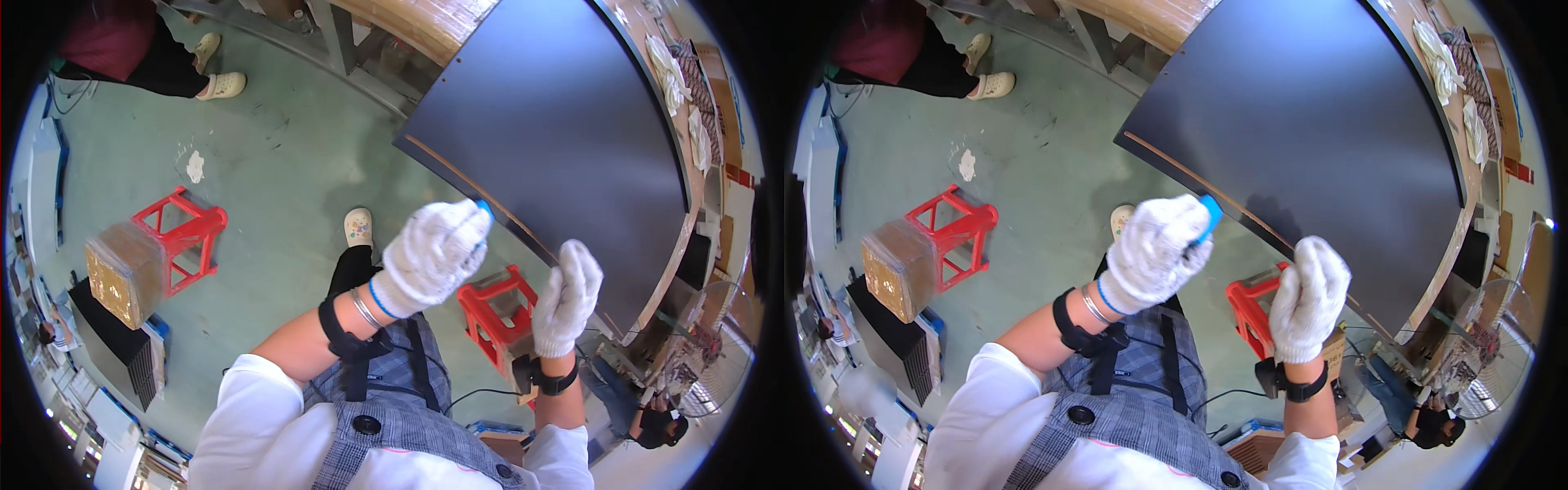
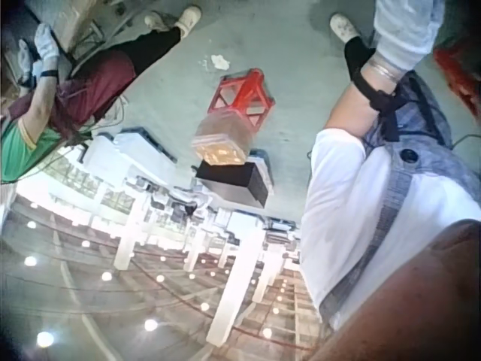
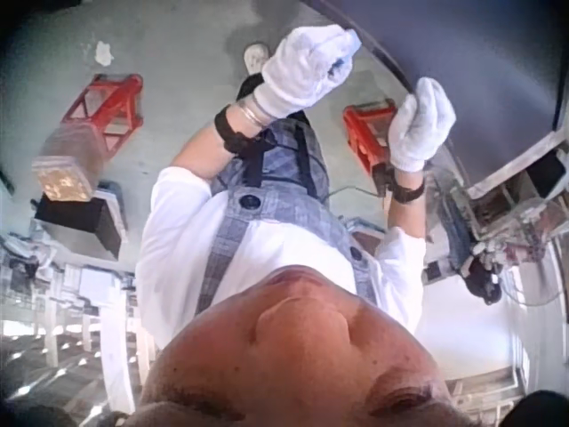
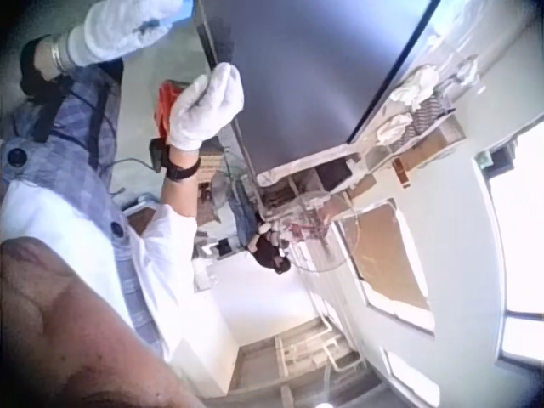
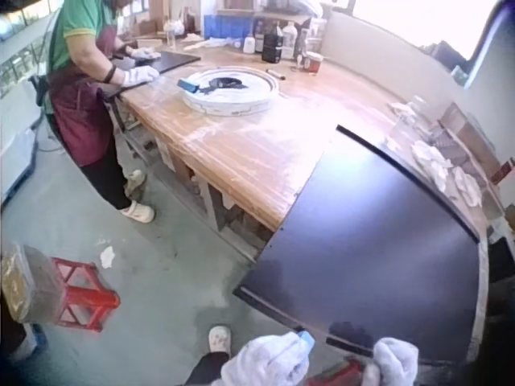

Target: Applying a black coating to the edges and surfaces of furniture panels and stacking them on a pallet.

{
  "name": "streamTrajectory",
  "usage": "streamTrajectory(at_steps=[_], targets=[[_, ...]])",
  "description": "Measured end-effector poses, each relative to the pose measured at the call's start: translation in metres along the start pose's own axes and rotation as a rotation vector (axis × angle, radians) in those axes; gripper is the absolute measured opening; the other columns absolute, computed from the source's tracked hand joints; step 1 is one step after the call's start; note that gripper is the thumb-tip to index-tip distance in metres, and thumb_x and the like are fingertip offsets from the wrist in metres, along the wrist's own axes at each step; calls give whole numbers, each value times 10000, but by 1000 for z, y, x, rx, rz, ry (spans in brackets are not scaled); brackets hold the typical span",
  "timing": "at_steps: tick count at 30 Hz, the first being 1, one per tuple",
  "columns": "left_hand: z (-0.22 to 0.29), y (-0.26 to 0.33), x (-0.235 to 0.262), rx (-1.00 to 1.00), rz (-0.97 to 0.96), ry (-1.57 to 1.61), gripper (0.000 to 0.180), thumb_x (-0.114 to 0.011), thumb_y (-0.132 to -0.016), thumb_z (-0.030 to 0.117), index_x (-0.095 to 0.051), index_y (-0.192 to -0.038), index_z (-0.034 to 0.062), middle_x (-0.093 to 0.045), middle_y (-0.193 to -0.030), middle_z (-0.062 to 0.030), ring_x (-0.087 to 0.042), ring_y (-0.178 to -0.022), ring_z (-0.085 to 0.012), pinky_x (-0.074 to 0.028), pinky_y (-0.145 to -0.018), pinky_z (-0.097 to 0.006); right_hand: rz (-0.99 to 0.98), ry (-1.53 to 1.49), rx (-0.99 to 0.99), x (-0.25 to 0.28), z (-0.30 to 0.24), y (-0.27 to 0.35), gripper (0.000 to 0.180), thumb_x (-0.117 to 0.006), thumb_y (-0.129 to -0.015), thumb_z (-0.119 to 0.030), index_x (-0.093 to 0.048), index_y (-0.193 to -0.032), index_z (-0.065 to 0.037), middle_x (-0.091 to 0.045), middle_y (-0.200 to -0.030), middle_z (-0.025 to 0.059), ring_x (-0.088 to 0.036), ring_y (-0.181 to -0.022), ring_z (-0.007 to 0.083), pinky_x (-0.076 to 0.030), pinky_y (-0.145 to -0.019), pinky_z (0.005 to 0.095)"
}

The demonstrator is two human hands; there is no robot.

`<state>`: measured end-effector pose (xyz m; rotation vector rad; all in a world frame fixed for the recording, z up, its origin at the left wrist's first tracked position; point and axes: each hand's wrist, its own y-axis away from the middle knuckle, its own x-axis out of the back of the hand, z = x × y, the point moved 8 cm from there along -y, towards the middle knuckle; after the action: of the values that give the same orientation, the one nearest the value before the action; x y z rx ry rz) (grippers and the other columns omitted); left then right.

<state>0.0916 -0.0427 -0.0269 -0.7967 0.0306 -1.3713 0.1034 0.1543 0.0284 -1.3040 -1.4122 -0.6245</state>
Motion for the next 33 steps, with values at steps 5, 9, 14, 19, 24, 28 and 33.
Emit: streamTrajectory(at_steps=[5,9,14,19,24,28,33], targets=[[14,11,3,107,-30,103,508,-790,-777,11,-556,-1224,63,-622,-1154,-146,-627,-1020,-332,-526,-871,-401,28,-135,42,-5,-35,32,483,-734,-776,14,-625,-1244,-39,-669,-1082,143,-634,-880,315,-504,-790,421],[31,19,3,273,-83,165,505,-794,-804,20,-547,-1244,48,-614,-1201,-155,-635,-1068,-290,-525,-904,-371,37,-149,48,-15,-58,38,573,-780,-757,-65,-592,-1299,-49,-654,-1061,122,-641,-834,321,-516,-741,416],[59,16,1,260,-223,241,531,-736,-811,-7,-525,-1295,47,-599,-1238,-165,-636,-1067,-300,-531,-898,-375,74,-251,24,-16,-70,37,734,-769,-704,-21,-499,-1385,-50,-637,-966,124,-627,-816,325,-489,-679,418],[40,3,15,244,-351,323,649,-766,-765,15,-515,-1364,40,-598,-1253,-206,-641,-1072,-356,-550,-860,-396,247,-280,-64,-27,-79,18,651,-799,-736,-87,-538,-1332,-68,-644,-911,113,-625,-722,316,-476,-632,427],[-4,-28,59,30,-525,252,658,-784,-796,66,-505,-1389,6,-561,-1361,-209,-585,-1201,-382,-478,-1010,-447,331,-347,-205,-67,-111,-22,654,-832,-730,-123,-539,-1313,-79,-673,-920,103,-644,-755,315,-491,-646,422],[-46,-47,98,-7,-676,292,700,-785,-781,43,-490,-1415,15,-552,-1391,-200,-582,-1210,-380,-464,-1022,-449,347,-413,-327,-97,-150,-43,590,-842,-746,-134,-571,-1269,-96,-690,-922,107,-667,-754,326,-512,-650,422],[-69,-60,116,-126,-818,350,732,-787,-775,57,-472,-1435,20,-550,-1377,-227,-581,-1198,-395,-469,-996,-463,312,-386,-587,-116,-174,-43,614,-871,-736,-190,-571,-1259,-75,-701,-913,121,-685,-770,311,-543,-670,393]])
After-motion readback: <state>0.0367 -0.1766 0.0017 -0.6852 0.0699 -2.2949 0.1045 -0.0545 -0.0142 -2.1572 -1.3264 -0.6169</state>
